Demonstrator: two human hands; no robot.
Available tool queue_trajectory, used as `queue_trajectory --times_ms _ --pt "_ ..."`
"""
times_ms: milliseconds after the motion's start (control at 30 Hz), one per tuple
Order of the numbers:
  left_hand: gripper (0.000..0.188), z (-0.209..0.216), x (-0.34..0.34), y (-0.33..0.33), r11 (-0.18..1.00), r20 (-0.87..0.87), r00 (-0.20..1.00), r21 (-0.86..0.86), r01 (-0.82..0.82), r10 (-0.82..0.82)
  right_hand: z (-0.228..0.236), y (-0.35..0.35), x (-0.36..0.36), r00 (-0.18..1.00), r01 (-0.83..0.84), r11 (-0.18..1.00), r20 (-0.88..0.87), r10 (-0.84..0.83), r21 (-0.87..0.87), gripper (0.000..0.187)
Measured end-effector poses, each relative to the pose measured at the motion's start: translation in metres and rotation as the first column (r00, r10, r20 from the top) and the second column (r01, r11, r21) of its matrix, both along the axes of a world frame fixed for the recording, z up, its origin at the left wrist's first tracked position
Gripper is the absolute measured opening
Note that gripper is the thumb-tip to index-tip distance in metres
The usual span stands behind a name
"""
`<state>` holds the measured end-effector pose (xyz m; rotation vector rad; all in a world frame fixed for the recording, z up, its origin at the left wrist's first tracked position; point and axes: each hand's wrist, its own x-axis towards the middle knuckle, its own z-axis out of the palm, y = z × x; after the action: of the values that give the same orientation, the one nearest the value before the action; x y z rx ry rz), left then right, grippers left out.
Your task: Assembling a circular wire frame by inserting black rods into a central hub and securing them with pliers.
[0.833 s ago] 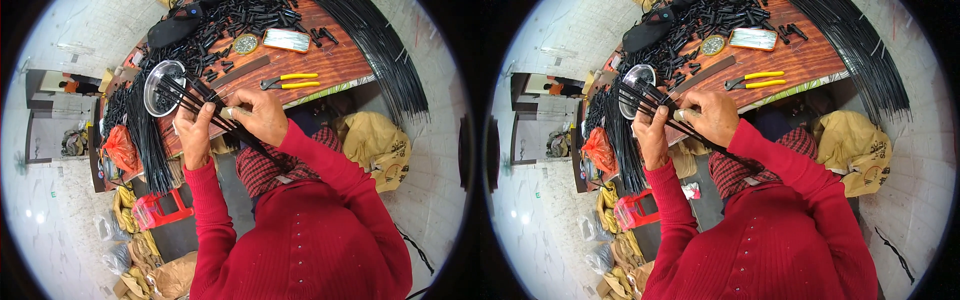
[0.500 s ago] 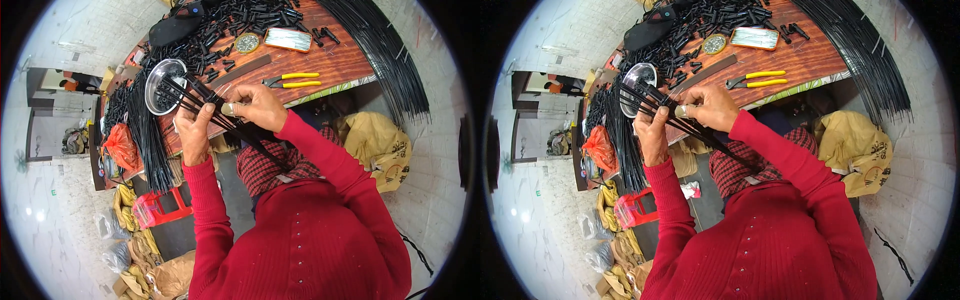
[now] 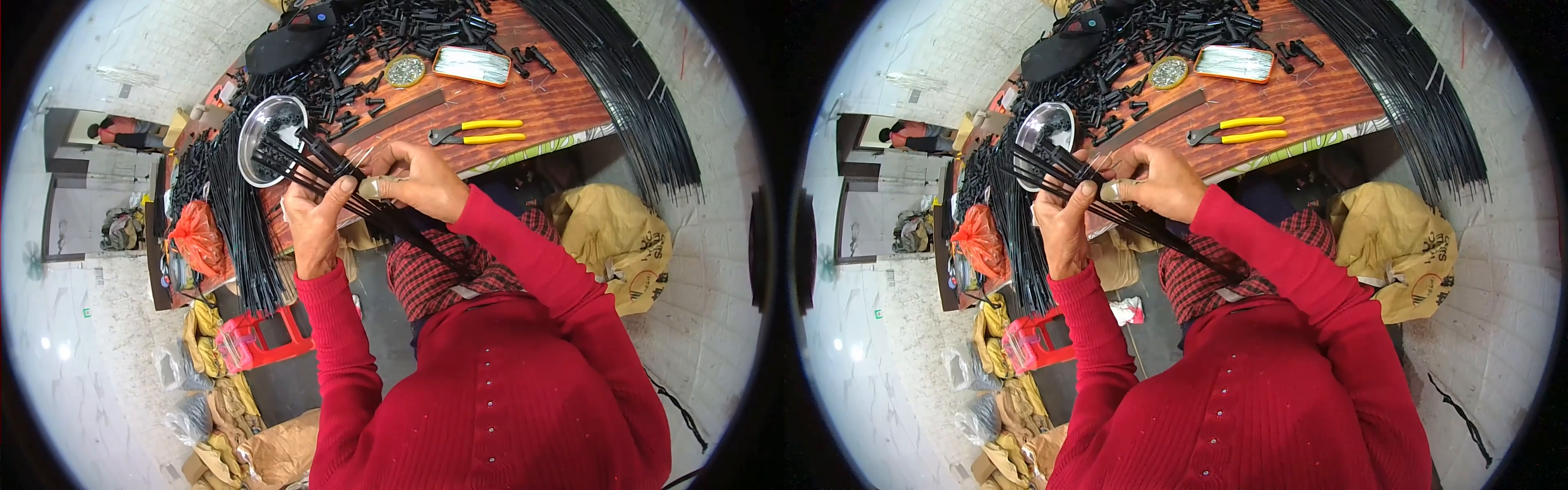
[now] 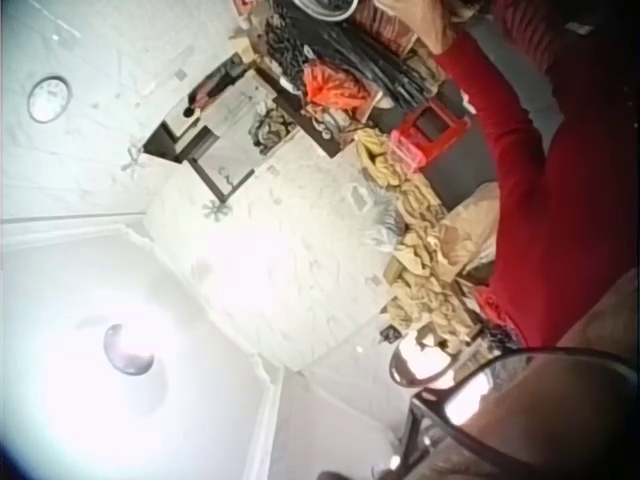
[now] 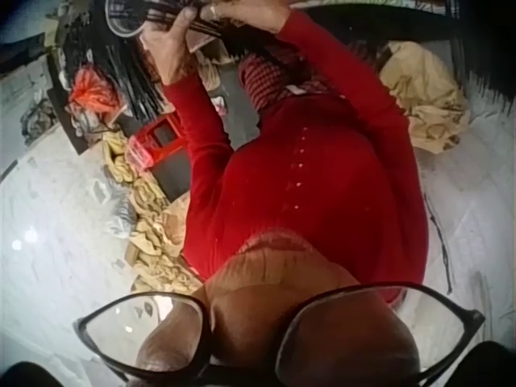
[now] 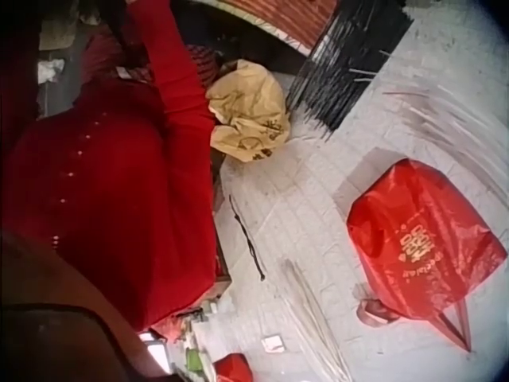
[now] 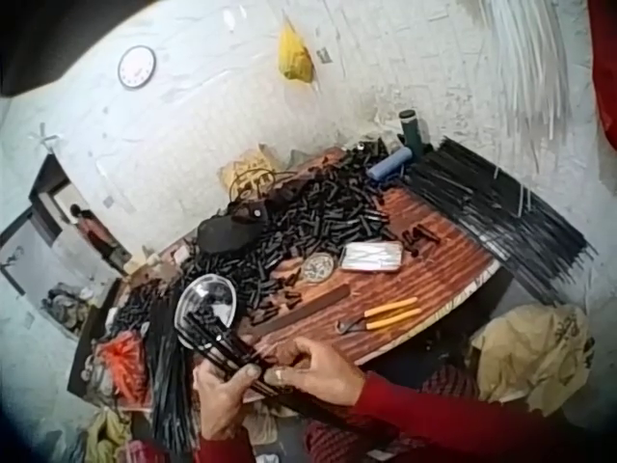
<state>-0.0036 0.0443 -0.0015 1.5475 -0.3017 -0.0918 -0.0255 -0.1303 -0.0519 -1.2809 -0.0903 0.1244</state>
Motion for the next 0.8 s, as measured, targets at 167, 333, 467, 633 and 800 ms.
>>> queue_trajectory --times_ms 167,333,467,633,800 --pt "0.056 -0.004 0.002 0.003 0.998 -0.008 0.999 -0.052 0.036 -0.037 -0.006 -0.001 0.007 0.995 -0.081 0.996 -0.058 0.083 0.036 0.026" --pt "0.06 0.006 0.005 -0.001 0.979 -0.005 0.988 -0.133 0.154 -0.156 -0.005 -0.001 0.006 0.995 -0.051 0.999 0.085 0.05 0.012 0.023" --pt "0.054 0.001 0.011 -0.008 0.975 -0.068 0.986 -0.176 0.136 -0.15 0.0 0.006 0.003 0.974 0.135 0.982 0.197 -0.108 -0.13 0.023" --pt "0.041 -0.003 0.011 -0.01 0.988 -0.095 0.994 -0.149 0.029 -0.043 -0.002 0.004 -0.002 0.961 0.254 0.947 0.165 -0.224 -0.195 0.02" --pt "0.036 -0.003 0.006 -0.005 0.997 -0.047 0.997 -0.045 -0.059 0.057 -0.011 0.003 0.0 0.971 0.198 0.972 0.164 -0.175 -0.129 0.024"
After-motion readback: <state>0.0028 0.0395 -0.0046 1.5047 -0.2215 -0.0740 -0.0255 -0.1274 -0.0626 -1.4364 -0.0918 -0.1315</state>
